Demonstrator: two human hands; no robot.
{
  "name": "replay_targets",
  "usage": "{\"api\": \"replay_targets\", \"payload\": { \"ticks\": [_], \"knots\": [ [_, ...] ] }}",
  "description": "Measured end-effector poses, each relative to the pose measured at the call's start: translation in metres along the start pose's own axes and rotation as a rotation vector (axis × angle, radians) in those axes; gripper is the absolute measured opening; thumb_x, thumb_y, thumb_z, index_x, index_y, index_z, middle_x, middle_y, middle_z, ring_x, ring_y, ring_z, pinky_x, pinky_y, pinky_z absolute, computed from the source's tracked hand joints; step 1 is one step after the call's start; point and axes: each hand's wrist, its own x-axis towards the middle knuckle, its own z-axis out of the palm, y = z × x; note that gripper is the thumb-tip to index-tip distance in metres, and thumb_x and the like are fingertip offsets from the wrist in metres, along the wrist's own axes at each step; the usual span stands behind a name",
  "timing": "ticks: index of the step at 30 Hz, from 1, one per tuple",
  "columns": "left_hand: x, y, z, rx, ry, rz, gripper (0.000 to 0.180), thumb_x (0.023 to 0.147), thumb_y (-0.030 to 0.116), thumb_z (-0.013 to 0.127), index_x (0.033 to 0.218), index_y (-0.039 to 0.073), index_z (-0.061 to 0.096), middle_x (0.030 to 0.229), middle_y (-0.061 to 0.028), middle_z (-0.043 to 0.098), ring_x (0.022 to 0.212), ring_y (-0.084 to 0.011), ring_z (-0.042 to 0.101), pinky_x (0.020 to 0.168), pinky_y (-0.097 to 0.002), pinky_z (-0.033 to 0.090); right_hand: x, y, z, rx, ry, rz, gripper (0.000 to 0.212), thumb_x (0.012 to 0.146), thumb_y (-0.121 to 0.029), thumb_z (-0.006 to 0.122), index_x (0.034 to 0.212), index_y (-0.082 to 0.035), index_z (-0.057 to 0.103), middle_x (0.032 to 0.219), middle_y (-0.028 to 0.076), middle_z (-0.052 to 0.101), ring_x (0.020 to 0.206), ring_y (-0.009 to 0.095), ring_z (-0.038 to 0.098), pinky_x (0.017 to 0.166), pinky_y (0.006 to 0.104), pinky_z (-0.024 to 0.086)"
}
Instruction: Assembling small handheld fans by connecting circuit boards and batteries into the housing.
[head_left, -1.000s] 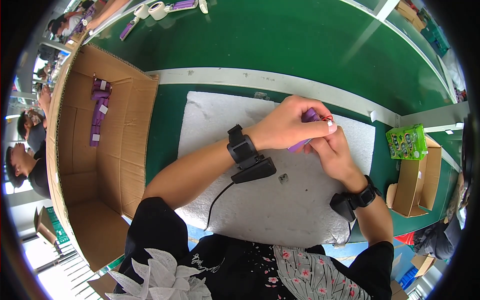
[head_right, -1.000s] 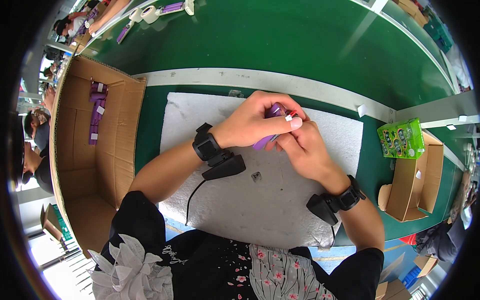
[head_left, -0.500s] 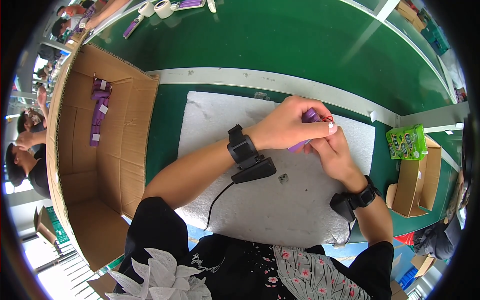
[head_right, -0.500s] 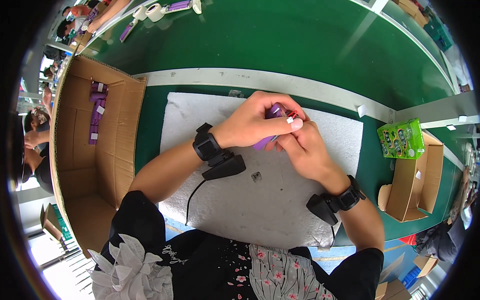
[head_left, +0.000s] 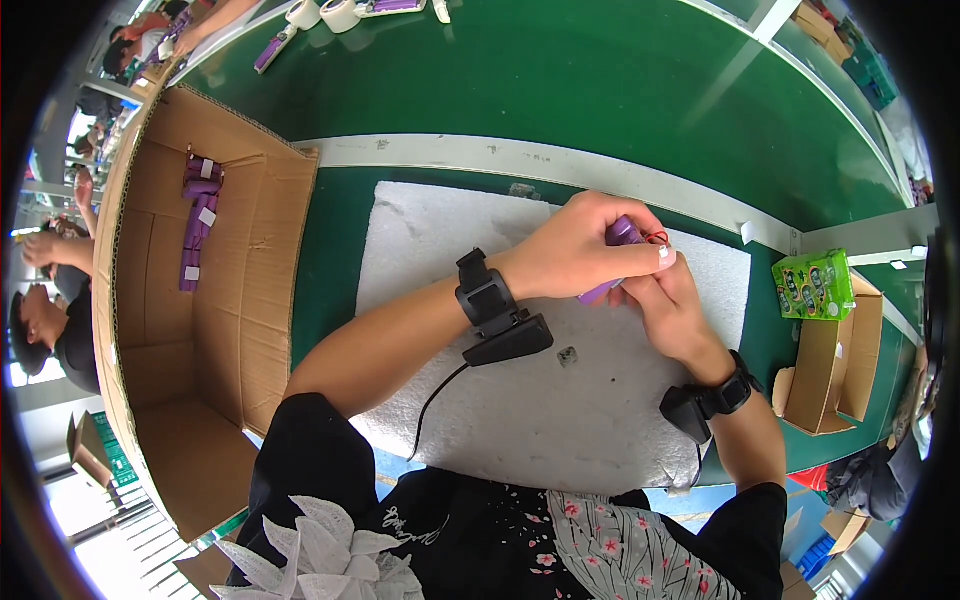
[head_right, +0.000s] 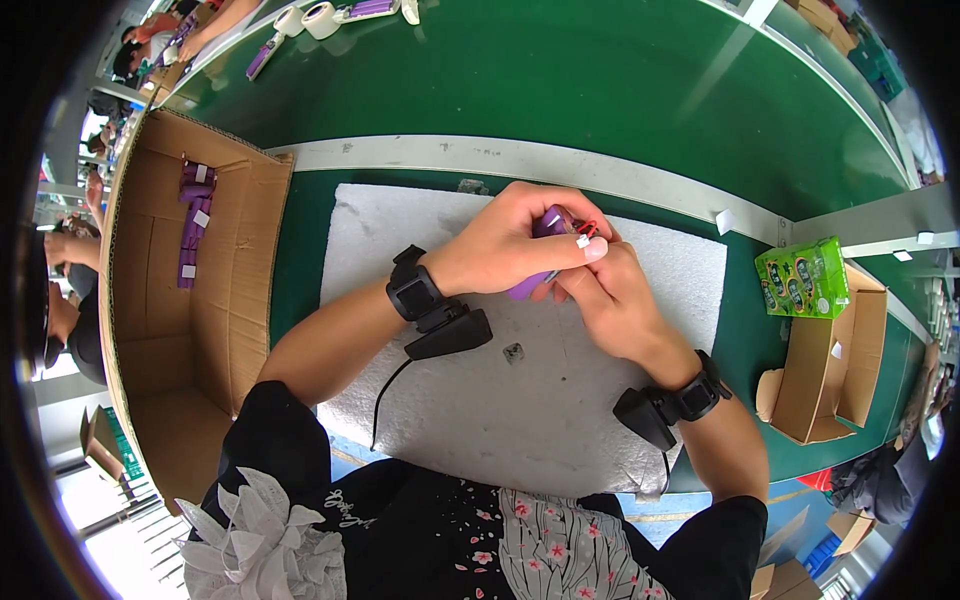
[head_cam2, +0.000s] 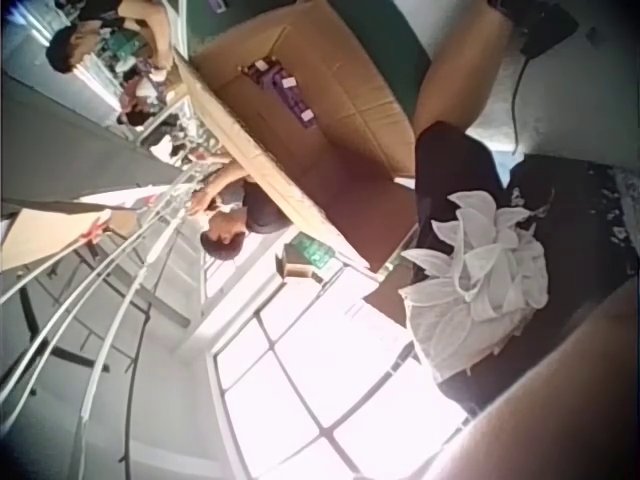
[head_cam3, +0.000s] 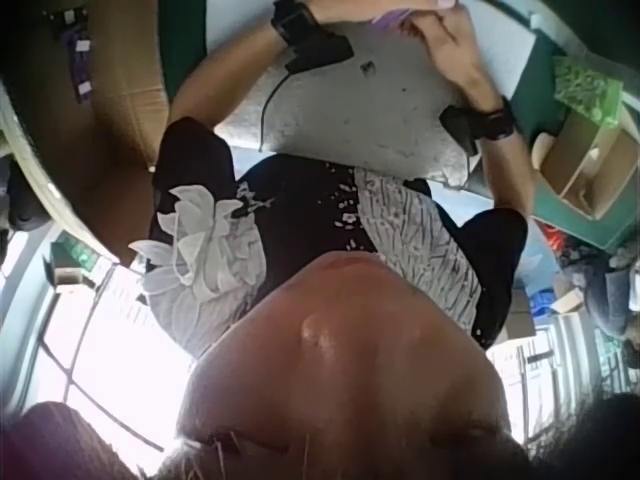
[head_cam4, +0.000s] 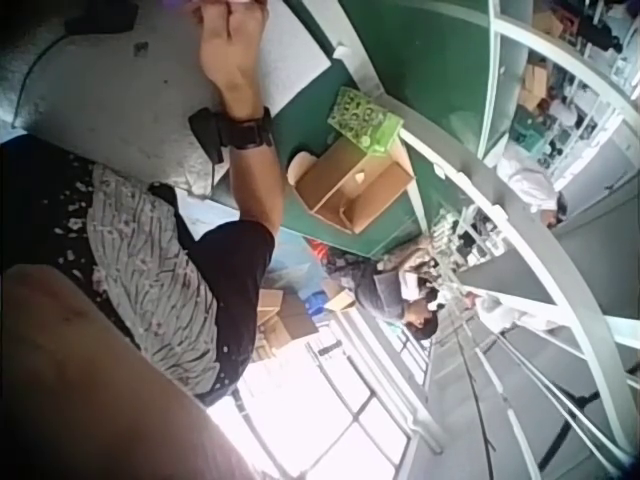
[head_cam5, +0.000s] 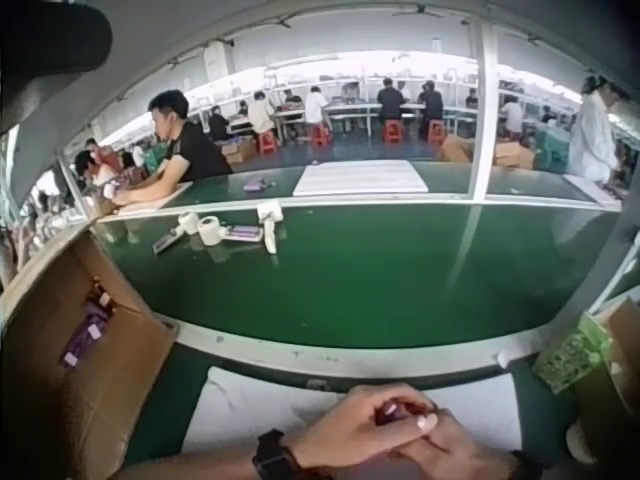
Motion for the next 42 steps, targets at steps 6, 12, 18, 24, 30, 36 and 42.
{"api": "replay_targets", "payload": {
  "ticks": [6, 12, 18, 24, 30, 36, 42],
  "knots": [
    [-0.0003, -0.0044, -0.0012, -0.009, 0.004, 0.001, 0.026, 0.091, 0.024, 0.062, 0.101, 0.0, 0.064, 0.074, -0.0074, 0.063, 0.056, -0.0133, 0.062, 0.049, -0.0259, 0.049, 0.0004, -0.0061, -0.0003, 0.02, -0.008, -0.007, 0.02, 0.094, -0.012, 0.044, 0.092, 0.002, 0.057, 0.083, 0.007, 0.062, 0.07, 0.012, 0.058, 0.06, 0.0253, 0.046],
    [-0.0001, -0.0012, -0.001, 0.013, -0.004, -0.004, 0.028, 0.092, 0.025, 0.061, 0.101, -0.001, 0.064, 0.075, -0.0074, 0.063, 0.057, -0.0138, 0.062, 0.05, -0.0266, 0.049, 0.0008, -0.0028, 0.0004, -0.005, -0.007, -0.061, 0.019, 0.094, -0.01, 0.044, 0.093, 0.003, 0.057, 0.083, 0.008, 0.062, 0.071, 0.013, 0.059, 0.061, 0.0265, 0.048],
    [-0.0001, -0.0021, -0.0012, 0.011, -0.005, -0.006, 0.028, 0.092, 0.026, 0.061, 0.101, -0.001, 0.064, 0.076, -0.0076, 0.063, 0.057, -0.0139, 0.062, 0.05, -0.0265, 0.049, 0.0008, -0.0006, 0.0004, 0.013, -0.013, -0.062, 0.02, 0.095, -0.011, 0.044, 0.093, 0.003, 0.057, 0.084, 0.007, 0.062, 0.071, 0.013, 0.059, 0.062, 0.0266, 0.048],
    [0.0004, -0.0044, -0.0018, 0.019, -0.005, 0.009, 0.028, 0.092, 0.025, 0.061, 0.101, -0.001, 0.064, 0.077, -0.008, 0.064, 0.057, -0.0142, 0.062, 0.05, -0.0264, 0.049, -0.0004, -0.0019, 0.0004, 0.059, 0.008, -0.018, 0.023, 0.097, -0.016, 0.045, 0.093, 0.003, 0.057, 0.084, 0.007, 0.062, 0.071, 0.013, 0.059, 0.062, 0.0261, 0.048],
    [0.0002, -0.0055, -0.002, 0.035, 0.004, 0.008, 0.028, 0.092, 0.026, 0.061, 0.102, -0.001, 0.064, 0.078, -0.0083, 0.064, 0.058, -0.0145, 0.063, 0.051, -0.0264, 0.05, 0.0007, -0.0019, 0.0013, 0.019, 0.01, -0.059, 0.026, 0.099, -0.019, 0.044, 0.093, 0.003, 0.057, 0.083, 0.007, 0.062, 0.07, 0.013, 0.06, 0.06, 0.0253, 0.048],
    [-0.0002, -0.0013, -0.0008, 0.013, -0.01, -0.025, 0.029, 0.092, 0.027, 0.06, 0.102, -0.001, 0.064, 0.079, -0.0084, 0.065, 0.059, -0.0144, 0.063, 0.051, -0.0265, 0.05, -0.0003, -0.0016, 0.0004, 0.018, 0.012, -0.065, 0.025, 0.099, -0.018, 0.044, 0.093, 0.003, 0.057, 0.082, 0.007, 0.062, 0.07, 0.013, 0.06, 0.06, 0.0253, 0.048],
    [-0.0008, -0.001, -0.0008, 0.007, -0.007, -0.03, 0.029, 0.092, 0.026, 0.06, 0.102, -0.001, 0.064, 0.078, -0.0083, 0.065, 0.06, -0.0143, 0.063, 0.052, -0.0264, 0.05, -0.0005, -0.0003, 0.0015, 0.08, 0.035, -0.026, 0.023, 0.097, -0.016, 0.044, 0.093, 0.002, 0.058, 0.082, 0.007, 0.062, 0.069, 0.013, 0.06, 0.06, 0.0249, 0.048]
  ]
}}
